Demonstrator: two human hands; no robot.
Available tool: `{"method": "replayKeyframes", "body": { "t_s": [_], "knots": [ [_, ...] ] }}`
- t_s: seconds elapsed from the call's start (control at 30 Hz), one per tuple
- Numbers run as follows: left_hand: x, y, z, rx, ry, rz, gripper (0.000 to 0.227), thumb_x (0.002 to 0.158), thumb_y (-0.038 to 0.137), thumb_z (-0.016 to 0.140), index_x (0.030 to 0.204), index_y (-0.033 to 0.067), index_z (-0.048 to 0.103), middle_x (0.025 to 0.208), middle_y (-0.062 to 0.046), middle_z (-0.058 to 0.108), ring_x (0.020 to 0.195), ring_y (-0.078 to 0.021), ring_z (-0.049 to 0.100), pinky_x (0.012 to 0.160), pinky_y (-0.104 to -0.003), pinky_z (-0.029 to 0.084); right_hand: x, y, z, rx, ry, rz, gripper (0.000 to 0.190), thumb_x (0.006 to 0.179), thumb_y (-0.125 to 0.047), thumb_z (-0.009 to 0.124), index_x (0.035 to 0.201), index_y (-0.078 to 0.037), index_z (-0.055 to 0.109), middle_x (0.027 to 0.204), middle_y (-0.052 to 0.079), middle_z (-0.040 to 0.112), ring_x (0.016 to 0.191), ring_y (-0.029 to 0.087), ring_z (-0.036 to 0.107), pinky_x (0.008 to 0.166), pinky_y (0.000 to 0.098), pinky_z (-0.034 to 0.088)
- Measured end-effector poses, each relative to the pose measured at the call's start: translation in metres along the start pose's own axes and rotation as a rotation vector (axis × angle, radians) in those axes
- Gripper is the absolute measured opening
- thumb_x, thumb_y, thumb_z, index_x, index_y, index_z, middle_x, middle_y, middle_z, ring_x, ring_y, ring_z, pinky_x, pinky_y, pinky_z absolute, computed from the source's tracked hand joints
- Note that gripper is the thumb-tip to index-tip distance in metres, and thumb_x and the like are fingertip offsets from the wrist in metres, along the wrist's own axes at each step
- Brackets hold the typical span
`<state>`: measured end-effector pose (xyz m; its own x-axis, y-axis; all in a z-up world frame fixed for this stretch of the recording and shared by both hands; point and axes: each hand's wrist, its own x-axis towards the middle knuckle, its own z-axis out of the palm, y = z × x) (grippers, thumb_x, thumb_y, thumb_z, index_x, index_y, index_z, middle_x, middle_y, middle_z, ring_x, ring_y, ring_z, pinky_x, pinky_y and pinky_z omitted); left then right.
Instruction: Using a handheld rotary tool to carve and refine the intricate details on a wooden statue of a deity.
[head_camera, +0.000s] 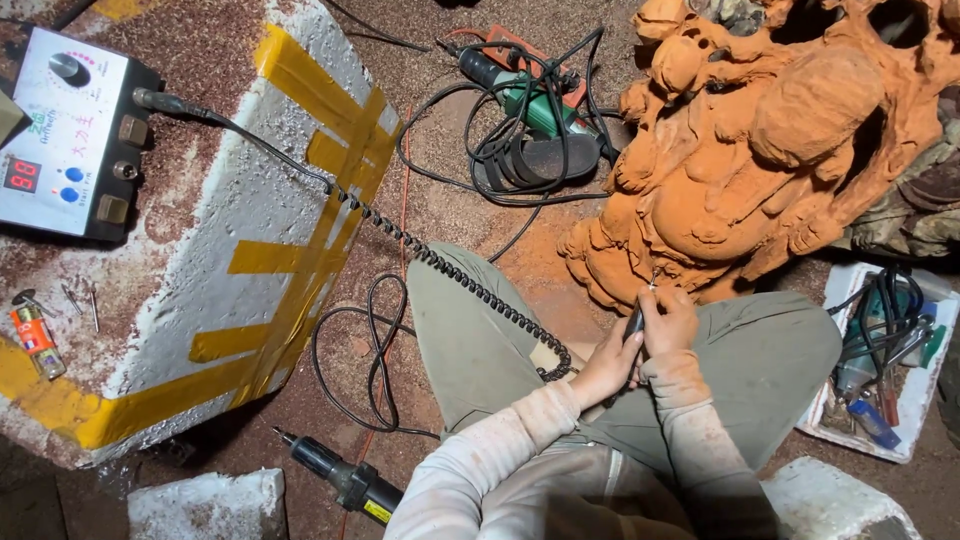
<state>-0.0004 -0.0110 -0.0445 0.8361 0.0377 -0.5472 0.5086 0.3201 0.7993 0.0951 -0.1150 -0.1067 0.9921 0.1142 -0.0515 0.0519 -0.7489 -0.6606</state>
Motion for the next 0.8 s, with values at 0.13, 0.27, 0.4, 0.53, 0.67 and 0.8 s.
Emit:
{"method": "replayKeyframes", "body": {
  "t_s": [0.13,0.27,0.4,0.53,0.67,0.8],
  "knots": [
    [0.0,-0.004,-0.001,0.011,-0.016,-0.004,0.04,0.112,0.026,0.039,0.14,-0.0026,0.044,0.083,-0.019,0.062,0.062,-0.0258,0.067,0.055,-0.034,0.064,-0.002,-0.002,-0.002,0.042,0.002,-0.018,0.046,0.103,-0.049,0.071,0.071,-0.016,0.064,0.084,0.004,0.055,0.092,0.03,0.065,0.087,0.0368,0.052],
    [0.006,-0.013,-0.003,0.009,-0.018,0.007,0.04,0.112,0.026,0.04,0.141,-0.0014,0.044,0.082,-0.019,0.062,0.062,-0.024,0.066,0.055,-0.033,0.064,-0.001,0.005,0.003,0.037,0.01,-0.022,0.045,0.1,-0.048,0.073,0.072,-0.015,0.064,0.087,0.007,0.056,0.096,0.03,0.064,0.089,0.0369,0.052],
    [0.006,-0.016,-0.004,0.018,-0.017,0.007,0.041,0.112,0.028,0.039,0.14,-0.0018,0.045,0.081,-0.018,0.063,0.061,-0.0238,0.067,0.053,-0.032,0.064,0.0,0.007,0.005,0.022,0.016,-0.026,0.043,0.097,-0.047,0.076,0.071,-0.014,0.065,0.087,0.008,0.056,0.095,0.03,0.065,0.088,0.0374,0.053],
    [0.003,-0.016,-0.003,0.0,0.005,0.005,0.041,0.112,0.028,0.039,0.137,-0.0037,0.047,0.081,-0.019,0.063,0.06,-0.0236,0.066,0.052,-0.032,0.063,0.0,0.011,0.007,-0.011,0.015,-0.066,0.044,0.098,-0.048,0.076,0.07,-0.015,0.067,0.089,0.006,0.059,0.098,0.028,0.065,0.09,0.0353,0.053],
    [0.006,-0.015,-0.004,0.011,0.004,0.004,0.042,0.112,0.028,0.04,0.139,-0.0032,0.046,0.081,-0.018,0.063,0.06,-0.0227,0.066,0.052,-0.031,0.063,-0.001,0.002,0.003,0.001,0.015,-0.044,0.044,0.099,-0.048,0.074,0.073,-0.012,0.067,0.088,0.008,0.057,0.098,0.03,0.064,0.09,0.037,0.053],
    [0.007,-0.013,-0.003,0.02,0.009,0.015,0.041,0.112,0.026,0.04,0.139,-0.0033,0.046,0.081,-0.018,0.062,0.06,-0.0228,0.066,0.052,-0.031,0.063,-0.002,0.0,0.003,0.021,0.033,-0.048,0.042,0.1,-0.045,0.074,0.076,-0.011,0.068,0.087,0.01,0.057,0.098,0.032,0.064,0.089,0.0382,0.053]
  ]
}}
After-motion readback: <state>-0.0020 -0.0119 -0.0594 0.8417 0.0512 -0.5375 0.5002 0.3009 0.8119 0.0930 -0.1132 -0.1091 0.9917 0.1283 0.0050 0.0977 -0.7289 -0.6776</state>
